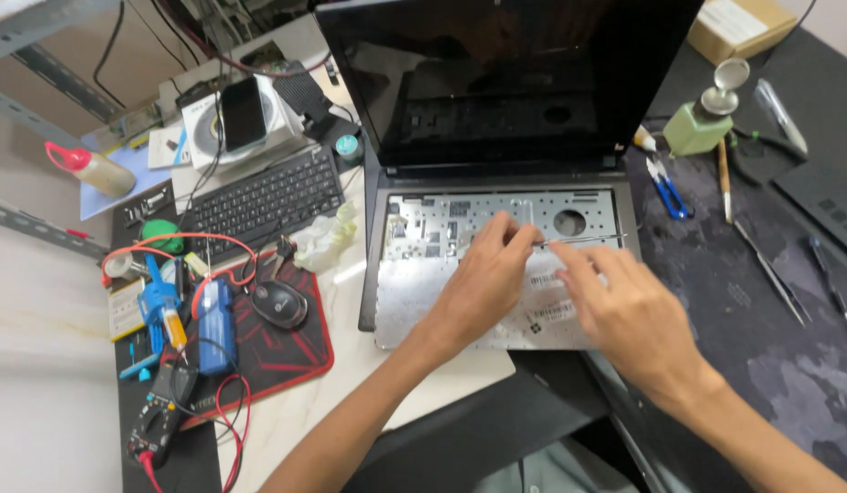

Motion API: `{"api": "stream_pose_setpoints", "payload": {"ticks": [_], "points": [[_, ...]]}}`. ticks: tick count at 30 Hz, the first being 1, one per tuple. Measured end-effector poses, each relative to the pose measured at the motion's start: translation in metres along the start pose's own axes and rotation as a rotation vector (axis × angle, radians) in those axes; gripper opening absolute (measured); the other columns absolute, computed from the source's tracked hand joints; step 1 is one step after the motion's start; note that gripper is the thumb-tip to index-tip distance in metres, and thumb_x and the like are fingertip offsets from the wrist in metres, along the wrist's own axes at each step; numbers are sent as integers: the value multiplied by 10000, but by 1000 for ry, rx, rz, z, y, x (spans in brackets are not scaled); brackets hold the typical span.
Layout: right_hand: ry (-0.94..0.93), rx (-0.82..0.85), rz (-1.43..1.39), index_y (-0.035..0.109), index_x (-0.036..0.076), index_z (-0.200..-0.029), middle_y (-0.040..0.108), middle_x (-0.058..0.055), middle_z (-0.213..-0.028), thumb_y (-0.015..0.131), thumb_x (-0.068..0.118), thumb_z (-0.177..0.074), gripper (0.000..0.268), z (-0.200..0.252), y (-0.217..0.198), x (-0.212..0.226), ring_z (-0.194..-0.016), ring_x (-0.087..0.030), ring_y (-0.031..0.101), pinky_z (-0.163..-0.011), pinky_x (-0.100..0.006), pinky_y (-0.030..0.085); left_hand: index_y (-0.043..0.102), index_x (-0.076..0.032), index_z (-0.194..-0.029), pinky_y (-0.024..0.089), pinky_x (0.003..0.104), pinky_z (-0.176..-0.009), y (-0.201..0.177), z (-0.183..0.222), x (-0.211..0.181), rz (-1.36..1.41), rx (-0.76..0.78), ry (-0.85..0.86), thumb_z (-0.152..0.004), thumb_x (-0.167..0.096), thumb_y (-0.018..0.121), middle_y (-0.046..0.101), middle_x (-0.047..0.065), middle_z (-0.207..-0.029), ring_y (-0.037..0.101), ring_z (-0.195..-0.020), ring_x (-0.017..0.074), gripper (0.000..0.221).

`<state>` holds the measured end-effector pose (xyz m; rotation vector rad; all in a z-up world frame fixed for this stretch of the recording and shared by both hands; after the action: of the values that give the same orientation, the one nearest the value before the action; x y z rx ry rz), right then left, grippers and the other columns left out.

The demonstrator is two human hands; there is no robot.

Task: The person opens a laptop and uses a screwdriver to pry and remove the keyboard and the metal palm rest plate. The removed parts are placed on the workbench.

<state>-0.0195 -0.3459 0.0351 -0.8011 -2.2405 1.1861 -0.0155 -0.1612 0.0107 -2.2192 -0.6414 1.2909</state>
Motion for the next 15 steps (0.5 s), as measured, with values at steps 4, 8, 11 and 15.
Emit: {"api": "stream_pose_setpoints", "payload": {"ticks": [4, 8, 11, 15], "points": [[38, 33, 96, 701, 44, -1226, 640, -85, -923, 697, 162, -943, 307, 7, -5, -8, -849, -245, 639, -746, -356, 543, 597, 0, -1132, 483, 439, -862, 13, -3, -7, -86, 37, 68, -843, 152, 555, 504, 150, -1021, 571, -972, 320, 330], [95, 33, 132, 722, 57, -1094, 631, -74, -976, 712, 177, -967, 175, 14, -7, -19, -908, -231, 643, -763, -346, 548, 589, -22, -1101, 480, 428, -881, 29, -9, -9, -95, 35, 164, -791, 196, 544, 495, 123, -1026, 572, -982, 291, 382], [155, 135, 175, 733, 56, -1048, 644, -77, -964, 724, 226, -971, 187, 11, -15, -33, -857, -229, 655, -706, -347, 562, 591, -29, -1087, 485, 435, -905, 35, -17, -8, -134, 103, 192, -789, 147, 592, 516, 128, -1039, 574, -1023, 308, 346], [287, 272, 152, 751, 57, -1060, 681, -88, -936, 721, 245, -974, 209, 15, -29, -91, -751, -223, 680, -648, -346, 569, 594, -72, -1193, 507, 418, -1021, 34, -29, 3, -231, 81, 213, -919, 72, 619, 551, 95, -1125, 587, -1103, 272, 310]]}}
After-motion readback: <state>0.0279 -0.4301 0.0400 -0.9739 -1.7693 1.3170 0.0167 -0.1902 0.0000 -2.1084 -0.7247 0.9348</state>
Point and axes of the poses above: each hand's wrist, its own z-axis away from the middle knuckle, its own y-axis out of the palm, x = y × z, the point moved 1 cm from there along -z, towards the middle knuckle
